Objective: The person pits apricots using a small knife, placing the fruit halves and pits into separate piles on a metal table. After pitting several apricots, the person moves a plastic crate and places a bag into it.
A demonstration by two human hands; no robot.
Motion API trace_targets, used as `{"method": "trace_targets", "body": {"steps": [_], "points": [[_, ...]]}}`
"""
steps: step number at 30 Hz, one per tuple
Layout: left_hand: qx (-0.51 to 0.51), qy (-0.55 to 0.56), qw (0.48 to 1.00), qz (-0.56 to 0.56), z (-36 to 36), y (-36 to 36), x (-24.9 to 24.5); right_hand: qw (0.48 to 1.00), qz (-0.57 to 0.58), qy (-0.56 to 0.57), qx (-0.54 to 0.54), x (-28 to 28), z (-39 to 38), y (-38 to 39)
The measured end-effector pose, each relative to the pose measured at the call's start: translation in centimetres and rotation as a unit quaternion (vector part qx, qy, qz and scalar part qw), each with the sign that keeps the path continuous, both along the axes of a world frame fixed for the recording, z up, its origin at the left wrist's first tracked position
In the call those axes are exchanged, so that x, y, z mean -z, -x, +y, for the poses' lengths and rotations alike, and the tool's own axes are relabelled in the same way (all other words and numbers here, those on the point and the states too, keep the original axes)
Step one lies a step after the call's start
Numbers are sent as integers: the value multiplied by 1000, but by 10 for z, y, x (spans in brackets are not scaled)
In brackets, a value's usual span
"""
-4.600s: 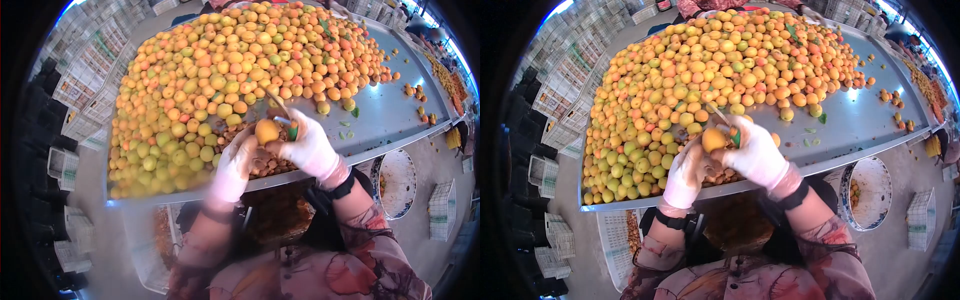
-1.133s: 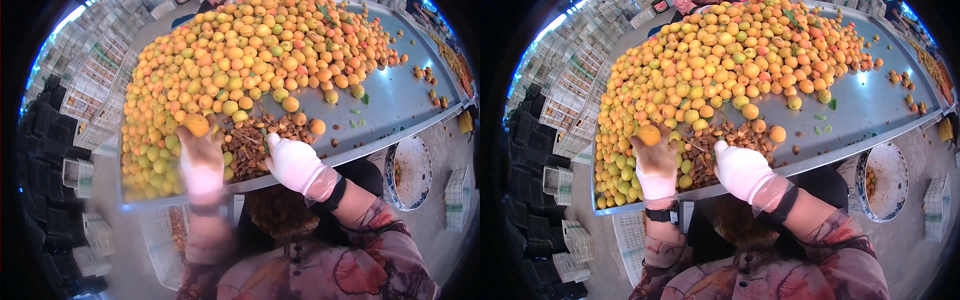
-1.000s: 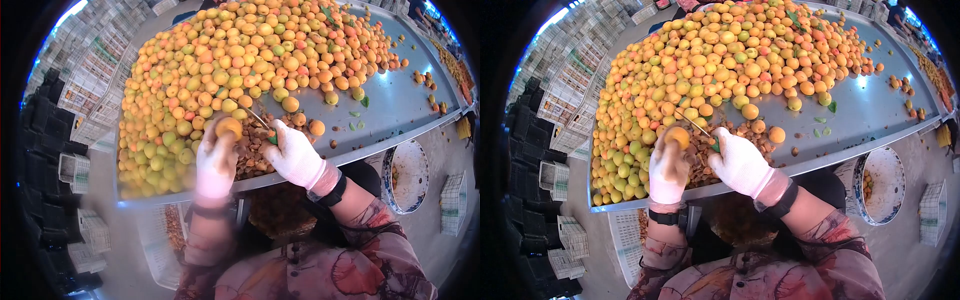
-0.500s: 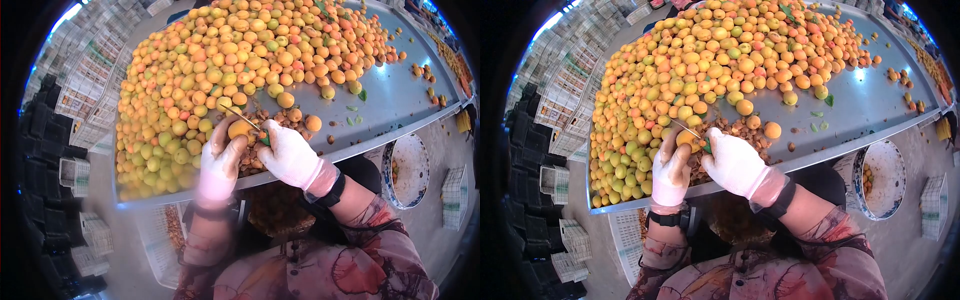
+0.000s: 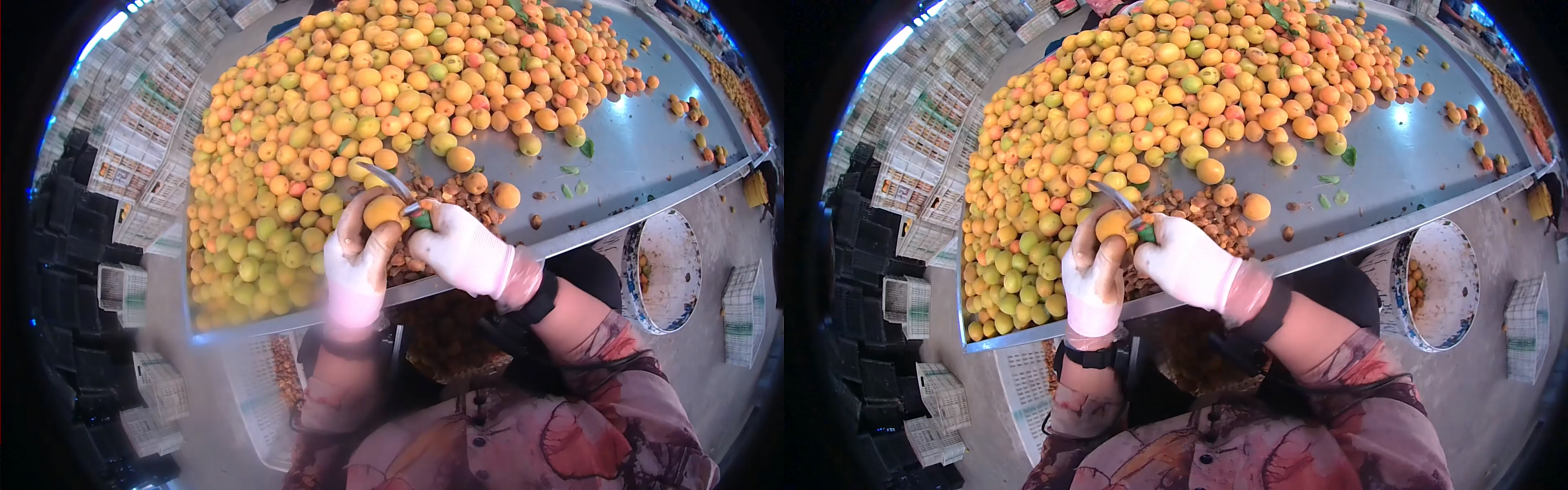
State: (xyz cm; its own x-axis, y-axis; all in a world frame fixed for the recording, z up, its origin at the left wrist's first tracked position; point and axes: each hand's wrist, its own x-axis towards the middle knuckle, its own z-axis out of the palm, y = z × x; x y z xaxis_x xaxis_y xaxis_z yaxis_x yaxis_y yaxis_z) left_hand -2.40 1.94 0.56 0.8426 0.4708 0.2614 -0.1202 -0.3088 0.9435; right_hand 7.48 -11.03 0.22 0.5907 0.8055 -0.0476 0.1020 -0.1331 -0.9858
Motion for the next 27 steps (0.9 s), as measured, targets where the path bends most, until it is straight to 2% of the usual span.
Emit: {"method": "trace_targets", "body": {"steps": [1, 2, 3, 5, 7, 9, 10, 11, 13, 14, 15, 17, 19, 20, 23, 27], "points": [[5, -26, 1000, -3, 3, 0, 1, 993, 110, -7, -50, -2, -3, -5], [4, -27, 1000, -3, 4, -1, 0, 956, 279, 13, -87, -18, -10, -9], [28, -4, 999, -19, 4, -2, -4, 956, 279, 12, -88, -15, -14, -12], [51, 19, 998, -34, 0, -3, -5, 832, 530, -63, -151, -9, -19, -15], [-22, -110, 992, -58, -10, -6, -4, 838, 517, -62, -162, -15, -20, -15], [-13, -96, 994, -59, -5, -5, 3, 947, 290, -110, -80, -28, -20, -8], [1, -80, 995, -59, -3, -5, 8, 959, 234, -159, 15, -21, -14, -1], [2, -80, 995, -59, -2, -6, 12, 959, 234, -159, 16, -15, -7, -1], [31, -65, 997, -37, -3, -8, 19, 951, 131, -251, 127, -4, 3, -3], [34, -65, 997, -36, -4, -9, 21, 963, 69, -218, 141, 2, 7, -4], [8, -121, 992, -35, -6, -10, 22, 963, -114, -161, 182, 9, 12, -5], [-45, -233, 971, -32, -10, -12, 25, 942, -240, -136, 193, 9, 15, -2], [-98, -341, 935, -30, -14, -13, 27, 948, -201, -140, 202, 10, 18, 4], [-97, -340, 935, -30, -15, -13, 27, 947, -202, -131, 214, 11, 20, 6], [-103, -197, 975, 18, -18, -12, 28, 943, -200, -131, 234, 17, 26, 9], [-99, -150, 982, 59, -19, -9, 22, 937, -268, -89, 206, 14, 25, 9]]}}
